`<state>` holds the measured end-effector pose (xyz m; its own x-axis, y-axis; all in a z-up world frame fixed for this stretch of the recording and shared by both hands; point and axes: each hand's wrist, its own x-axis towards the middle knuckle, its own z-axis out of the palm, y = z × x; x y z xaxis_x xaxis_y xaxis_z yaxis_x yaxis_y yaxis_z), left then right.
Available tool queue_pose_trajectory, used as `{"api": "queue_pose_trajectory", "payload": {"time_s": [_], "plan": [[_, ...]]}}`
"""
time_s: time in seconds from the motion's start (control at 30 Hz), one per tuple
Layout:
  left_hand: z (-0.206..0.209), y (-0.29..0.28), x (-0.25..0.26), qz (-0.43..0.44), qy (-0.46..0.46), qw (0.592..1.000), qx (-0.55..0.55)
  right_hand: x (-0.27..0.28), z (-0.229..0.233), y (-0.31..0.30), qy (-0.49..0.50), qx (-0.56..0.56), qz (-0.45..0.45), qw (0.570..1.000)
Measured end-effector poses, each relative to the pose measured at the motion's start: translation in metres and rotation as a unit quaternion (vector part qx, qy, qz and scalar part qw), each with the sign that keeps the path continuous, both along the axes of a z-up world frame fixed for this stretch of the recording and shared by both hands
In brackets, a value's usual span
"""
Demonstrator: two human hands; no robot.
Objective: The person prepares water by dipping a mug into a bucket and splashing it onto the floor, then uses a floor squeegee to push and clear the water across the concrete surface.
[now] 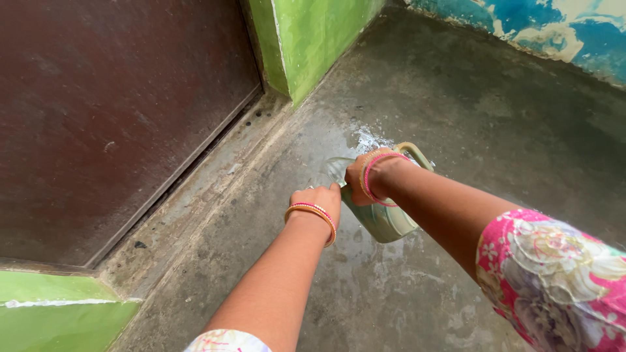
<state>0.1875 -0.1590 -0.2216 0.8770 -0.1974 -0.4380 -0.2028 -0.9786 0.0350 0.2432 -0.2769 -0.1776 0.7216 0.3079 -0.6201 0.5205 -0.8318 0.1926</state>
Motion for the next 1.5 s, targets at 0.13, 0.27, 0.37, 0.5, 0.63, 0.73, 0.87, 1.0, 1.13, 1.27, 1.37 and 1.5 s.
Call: {"api": "queue_pose_trajectory", "payload": {"time_s": [0.13, 0.27, 0.37, 0.5, 0.63, 0.73, 0.87, 1.0, 1.13, 1.27, 1.37, 1.5], "plan": [[-0.002, -0.001, -0.004, 0.002, 0.003, 1.000, -0.007, -0.005, -0.023, -0.017, -0.017, 0.036, -0.005, 0.999], [-0.008, 0.000, -0.008, -0.005, -0.001, 1.000, -0.005, -0.021, -0.053, -0.030, 0.033, 0.011, -0.032, 0.999], [-0.008, -0.004, -0.013, -0.014, 0.024, 1.000, 0.009, -0.038, -0.064, -0.034, 0.054, 0.016, -0.039, 0.998], [-0.005, -0.007, -0.020, -0.024, 0.038, 0.999, 0.015, -0.055, -0.066, -0.037, 0.098, 0.002, -0.035, 0.995], [-0.003, -0.008, -0.029, -0.039, 0.060, 0.997, 0.032, -0.062, -0.070, -0.038, 0.106, -0.001, -0.037, 0.994], [-0.006, -0.008, -0.029, -0.037, 0.054, 0.997, 0.030, -0.057, -0.066, -0.035, 0.111, -0.010, -0.027, 0.993], [-0.009, -0.006, -0.028, -0.033, 0.040, 0.998, 0.023, -0.037, -0.047, -0.028, 0.079, 0.016, -0.054, 0.995], [-0.006, -0.005, -0.029, -0.033, 0.053, 0.997, 0.035, -0.025, -0.036, -0.021, 0.040, 0.003, -0.075, 0.996], [-0.004, -0.006, -0.030, -0.023, 0.054, 0.998, 0.030, -0.032, -0.046, -0.034, 0.032, 0.005, -0.084, 0.996], [-0.005, -0.006, -0.031, -0.042, 0.070, 0.995, 0.051, -0.045, -0.074, -0.056, 0.049, 0.003, -0.067, 0.997], [-0.009, -0.009, -0.034, -0.042, 0.064, 0.996, 0.052, -0.057, -0.089, -0.073, 0.065, -0.005, -0.056, 0.996], [-0.014, -0.015, -0.039, -0.073, 0.069, 0.993, 0.063, -0.071, -0.097, -0.089, 0.104, -0.033, -0.091, 0.990]]}}
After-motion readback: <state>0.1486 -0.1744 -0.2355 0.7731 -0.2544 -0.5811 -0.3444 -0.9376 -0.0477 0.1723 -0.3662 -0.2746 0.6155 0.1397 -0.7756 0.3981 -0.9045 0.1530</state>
